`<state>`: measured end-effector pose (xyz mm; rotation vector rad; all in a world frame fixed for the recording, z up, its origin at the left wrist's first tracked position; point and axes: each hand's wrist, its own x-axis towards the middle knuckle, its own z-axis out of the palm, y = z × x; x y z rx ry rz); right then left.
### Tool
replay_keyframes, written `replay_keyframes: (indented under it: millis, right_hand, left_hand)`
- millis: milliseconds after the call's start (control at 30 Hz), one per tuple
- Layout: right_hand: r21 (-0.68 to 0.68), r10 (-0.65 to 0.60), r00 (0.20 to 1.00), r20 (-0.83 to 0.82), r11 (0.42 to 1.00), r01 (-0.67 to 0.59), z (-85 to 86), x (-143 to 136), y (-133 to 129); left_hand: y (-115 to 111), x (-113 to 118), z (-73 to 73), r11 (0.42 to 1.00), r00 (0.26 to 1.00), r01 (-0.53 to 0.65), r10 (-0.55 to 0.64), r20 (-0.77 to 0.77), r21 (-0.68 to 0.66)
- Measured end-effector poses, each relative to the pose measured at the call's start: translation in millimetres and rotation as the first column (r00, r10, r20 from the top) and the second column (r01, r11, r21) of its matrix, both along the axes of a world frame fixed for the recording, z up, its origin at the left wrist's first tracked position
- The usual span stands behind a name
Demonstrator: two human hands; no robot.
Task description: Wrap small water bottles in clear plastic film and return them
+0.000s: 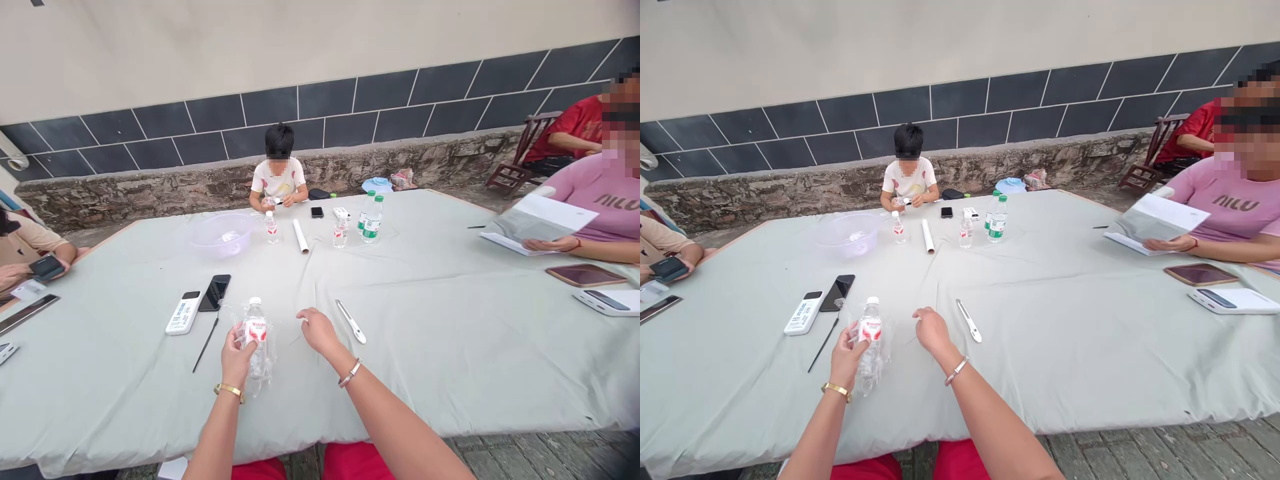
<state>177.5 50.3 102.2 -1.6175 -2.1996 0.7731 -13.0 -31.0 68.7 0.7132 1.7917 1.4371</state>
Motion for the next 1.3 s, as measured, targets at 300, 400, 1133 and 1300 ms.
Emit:
replay_keyframes:
  millis: [300, 400, 1133, 1300]
  right_hand:
    - [-0.440, -0.146, 0.815, -0.561, 0.886, -0.144, 6.0, -65.5, -34.3]
    - [-0.588, -0.203, 0.710, -0.674, 0.729, -0.350, -0.7, -60.0, -32.6]
    - [-0.317, -0.208, 0.468, -0.859, 0.934, -0.166, -15.2, 1.2, -9.1]
    - [-0.291, -0.274, 0.431, -0.860, 0.956, 0.027, -13.9, 18.8, 20.7]
  left_hand:
    - [-14.9, 8.4, 8.0, 0.995, 0.984, -0.046, 0.060, -0.166, 0.087]
    - [-19.2, 10.5, 10.9, 0.989, 0.995, 0.059, -0.047, -0.087, 0.138]
    - [32.3, 18.9, -5.8, 0.984, 0.921, -0.101, 0.037, 0.388, 0.145]
    - [36.6, -12.8, -11.5, 0.962, 0.857, -0.266, 0.206, 0.473, 0.062]
